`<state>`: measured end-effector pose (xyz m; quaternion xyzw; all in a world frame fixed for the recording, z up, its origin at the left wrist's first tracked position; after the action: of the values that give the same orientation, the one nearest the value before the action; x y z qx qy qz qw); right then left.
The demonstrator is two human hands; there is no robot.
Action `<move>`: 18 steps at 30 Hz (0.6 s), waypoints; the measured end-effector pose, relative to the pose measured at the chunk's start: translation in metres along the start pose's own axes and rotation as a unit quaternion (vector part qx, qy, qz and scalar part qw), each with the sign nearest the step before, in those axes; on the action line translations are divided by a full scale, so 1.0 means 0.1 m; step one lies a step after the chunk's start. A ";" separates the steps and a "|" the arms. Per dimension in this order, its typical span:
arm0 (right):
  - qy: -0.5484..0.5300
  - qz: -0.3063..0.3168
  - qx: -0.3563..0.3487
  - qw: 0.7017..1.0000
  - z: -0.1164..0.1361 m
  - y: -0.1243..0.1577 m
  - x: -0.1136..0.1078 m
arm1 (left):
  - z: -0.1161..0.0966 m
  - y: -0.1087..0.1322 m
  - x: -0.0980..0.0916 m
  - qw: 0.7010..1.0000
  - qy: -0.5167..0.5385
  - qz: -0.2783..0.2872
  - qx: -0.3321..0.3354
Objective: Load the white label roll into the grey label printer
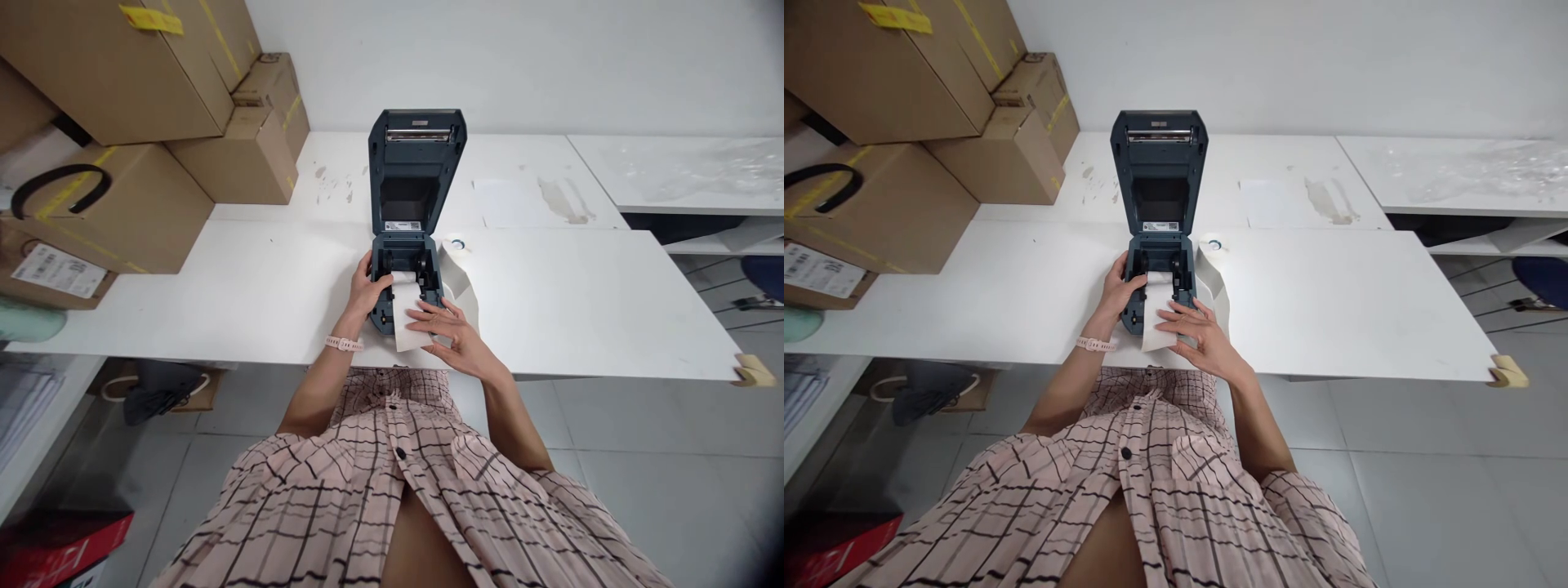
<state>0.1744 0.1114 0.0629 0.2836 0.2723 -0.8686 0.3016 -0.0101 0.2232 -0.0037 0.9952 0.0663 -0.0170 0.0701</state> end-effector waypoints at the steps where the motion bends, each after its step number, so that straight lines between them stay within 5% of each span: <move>1: 0.001 0.001 0.001 1.000 0.00 0.00 0.00 | -0.01 0.00 0.00 1.000 0.001 0.001 -0.002; 18: 0.023 -0.001 0.001 1.000 -0.02 0.00 0.04 | -0.04 0.00 0.00 1.000 0.014 0.005 -0.001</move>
<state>0.1729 0.1113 0.0589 0.3036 0.2788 -0.8624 0.2937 -0.0096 0.2234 0.0001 0.9955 0.0627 -0.0022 0.0706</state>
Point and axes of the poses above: each hand's wrist, its own y-axis away from the middle knuckle, its own x-axis out of the palm, z = x × y, the point moved 10 cm from there along -y, towards the middle knuckle, and after that the axes turned 7 degrees about -x, right-handed, at the moved point
